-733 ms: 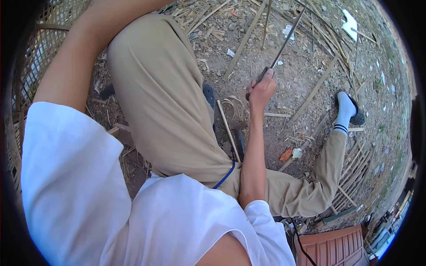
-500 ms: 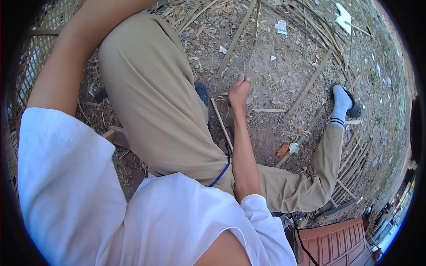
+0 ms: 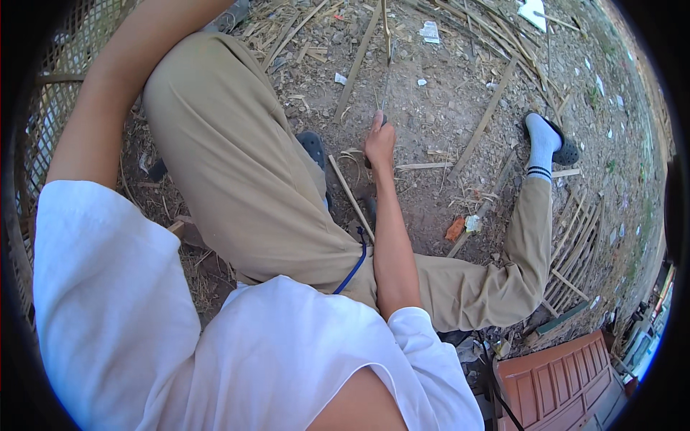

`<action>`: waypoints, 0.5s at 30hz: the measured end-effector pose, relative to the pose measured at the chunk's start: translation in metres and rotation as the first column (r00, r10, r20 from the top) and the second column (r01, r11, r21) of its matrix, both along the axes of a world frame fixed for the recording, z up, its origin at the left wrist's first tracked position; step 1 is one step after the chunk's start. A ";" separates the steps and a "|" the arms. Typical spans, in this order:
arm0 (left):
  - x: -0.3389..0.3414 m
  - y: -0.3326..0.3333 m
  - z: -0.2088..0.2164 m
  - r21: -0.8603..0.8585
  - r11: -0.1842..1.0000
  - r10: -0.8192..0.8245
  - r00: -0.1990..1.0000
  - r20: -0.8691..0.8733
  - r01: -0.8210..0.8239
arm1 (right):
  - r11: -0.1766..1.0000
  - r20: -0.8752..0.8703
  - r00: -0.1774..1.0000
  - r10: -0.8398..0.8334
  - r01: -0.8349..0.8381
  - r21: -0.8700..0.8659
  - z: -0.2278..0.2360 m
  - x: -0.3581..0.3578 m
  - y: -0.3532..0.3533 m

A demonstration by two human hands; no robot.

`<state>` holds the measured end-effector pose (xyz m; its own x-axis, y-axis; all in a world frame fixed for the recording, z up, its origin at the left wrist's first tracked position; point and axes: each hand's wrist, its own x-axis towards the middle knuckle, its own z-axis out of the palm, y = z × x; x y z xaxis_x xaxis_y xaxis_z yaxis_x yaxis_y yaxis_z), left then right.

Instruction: The person scrapes a thin bamboo strip with a knife and bends it into a curved shape by hand.

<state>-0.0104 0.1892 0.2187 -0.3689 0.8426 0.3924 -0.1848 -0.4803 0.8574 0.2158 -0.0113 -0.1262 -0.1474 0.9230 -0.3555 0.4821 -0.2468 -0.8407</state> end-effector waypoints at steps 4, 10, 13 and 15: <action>-0.012 0.003 0.000 -0.021 1.000 0.001 1.000 0.004 -0.001 | 0.896 -0.597 0.760 -0.258 -0.043 -0.441 0.007 0.014 0.003; -0.017 0.000 -0.003 -0.018 1.000 0.018 1.000 -0.004 -0.018 | 0.882 -0.560 0.774 -0.296 -0.004 -0.471 0.018 0.013 0.000; -0.014 -0.002 -0.002 -0.015 0.998 0.068 0.997 -0.022 -0.069 | 0.956 -0.486 0.848 -0.210 0.074 -0.284 0.039 0.002 -0.001; -0.018 -0.003 -0.003 -0.017 0.997 0.075 0.997 -0.011 -0.075 | 0.980 -0.452 0.878 -0.160 0.086 -0.182 0.054 -0.006 0.003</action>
